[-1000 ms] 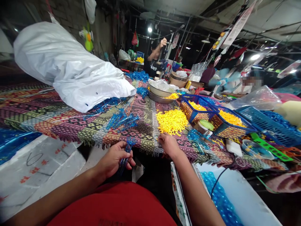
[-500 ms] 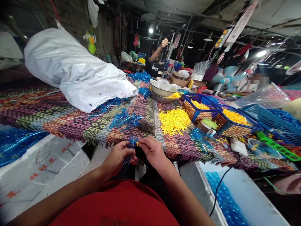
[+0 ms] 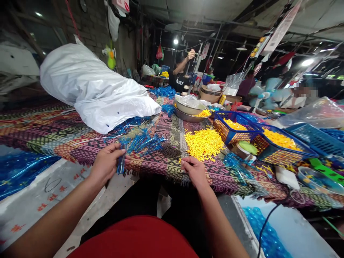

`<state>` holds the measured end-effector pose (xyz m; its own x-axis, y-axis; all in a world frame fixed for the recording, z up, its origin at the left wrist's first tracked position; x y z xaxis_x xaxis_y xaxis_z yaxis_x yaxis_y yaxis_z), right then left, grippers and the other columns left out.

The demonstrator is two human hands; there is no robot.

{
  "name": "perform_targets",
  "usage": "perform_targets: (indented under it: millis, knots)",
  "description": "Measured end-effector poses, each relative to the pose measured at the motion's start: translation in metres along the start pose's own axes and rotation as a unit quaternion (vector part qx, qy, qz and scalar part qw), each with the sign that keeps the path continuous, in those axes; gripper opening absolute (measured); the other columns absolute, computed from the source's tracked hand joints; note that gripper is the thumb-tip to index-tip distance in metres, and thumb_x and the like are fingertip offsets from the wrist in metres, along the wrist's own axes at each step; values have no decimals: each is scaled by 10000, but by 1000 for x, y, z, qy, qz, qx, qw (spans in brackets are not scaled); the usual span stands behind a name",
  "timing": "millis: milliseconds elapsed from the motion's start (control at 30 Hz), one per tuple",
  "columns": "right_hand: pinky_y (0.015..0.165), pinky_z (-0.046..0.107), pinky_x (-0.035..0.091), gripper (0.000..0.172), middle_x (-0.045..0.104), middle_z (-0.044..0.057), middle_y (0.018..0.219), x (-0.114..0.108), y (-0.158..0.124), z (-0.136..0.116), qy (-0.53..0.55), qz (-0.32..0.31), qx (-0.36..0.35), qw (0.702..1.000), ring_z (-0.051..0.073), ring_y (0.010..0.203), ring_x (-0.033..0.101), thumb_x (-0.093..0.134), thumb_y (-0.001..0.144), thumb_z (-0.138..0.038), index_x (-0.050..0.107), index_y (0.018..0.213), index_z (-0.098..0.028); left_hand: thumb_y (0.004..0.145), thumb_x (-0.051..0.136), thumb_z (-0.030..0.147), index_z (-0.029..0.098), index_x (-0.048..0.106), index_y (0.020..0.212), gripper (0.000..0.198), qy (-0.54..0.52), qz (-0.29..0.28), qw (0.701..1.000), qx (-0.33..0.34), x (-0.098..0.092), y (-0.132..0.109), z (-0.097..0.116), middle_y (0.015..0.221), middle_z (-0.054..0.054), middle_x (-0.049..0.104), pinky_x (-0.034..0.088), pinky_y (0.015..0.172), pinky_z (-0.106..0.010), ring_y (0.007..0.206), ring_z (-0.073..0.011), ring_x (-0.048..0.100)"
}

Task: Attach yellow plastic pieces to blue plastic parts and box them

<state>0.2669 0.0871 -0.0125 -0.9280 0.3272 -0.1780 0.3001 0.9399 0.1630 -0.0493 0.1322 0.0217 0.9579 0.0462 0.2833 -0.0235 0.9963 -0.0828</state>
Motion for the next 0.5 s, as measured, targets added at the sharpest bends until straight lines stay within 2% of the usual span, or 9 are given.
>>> perform_targets:
  millis: [33,100,167,300,367,500]
  knots:
    - [449,243,375,273,604,-4,510,-1,3,6,16,2,12,1000,110,448,490,706,648,-394,643,748,-148,644,630,165,165,513,921,302,-10,-3,1000,-7,2,4,2,534,41,588,524,477,-274,477,-155,619]
    - [428,235,366,277,600,-5,497,0,5,13,42,9,24,999,104,431,483,717,635,-388,642,739,-142,641,613,134,158,493,968,349,-15,-43,998,-49,20,5,-4,542,38,584,533,485,-302,485,-173,630]
    - [425,233,370,264,604,-6,506,-2,3,14,72,33,12,997,102,431,486,717,640,-375,643,744,-144,629,601,105,136,477,997,390,-9,-92,991,-98,47,2,-19,559,24,581,536,477,-338,477,-193,632]
    - [465,237,410,201,609,-18,576,-23,-3,11,178,141,-34,973,105,480,537,714,656,-313,629,758,-162,624,564,59,99,431,1090,486,17,-171,970,-172,108,0,-52,550,12,562,530,470,-354,467,-210,629]
    - [475,235,425,198,598,-27,604,-31,-4,12,226,173,-31,958,113,512,570,726,637,-289,621,756,-171,625,534,40,92,420,1103,494,35,-196,962,-188,136,4,-62,528,18,545,520,458,-346,455,-212,623]
    - [472,234,432,205,595,-29,602,-37,-5,13,257,187,-21,948,114,514,577,734,619,-281,616,746,-172,601,520,18,88,470,993,401,45,-212,960,-176,183,15,-71,486,47,490,510,448,-330,414,-193,596]
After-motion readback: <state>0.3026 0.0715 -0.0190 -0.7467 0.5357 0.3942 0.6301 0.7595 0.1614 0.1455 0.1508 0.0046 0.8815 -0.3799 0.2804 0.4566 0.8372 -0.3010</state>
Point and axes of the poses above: each hand's wrist, its own y-axis towards the middle knuckle, its own x-axis out of the palm, z = x × y, the point moved 7 cm from there along y, towards the middle knuckle
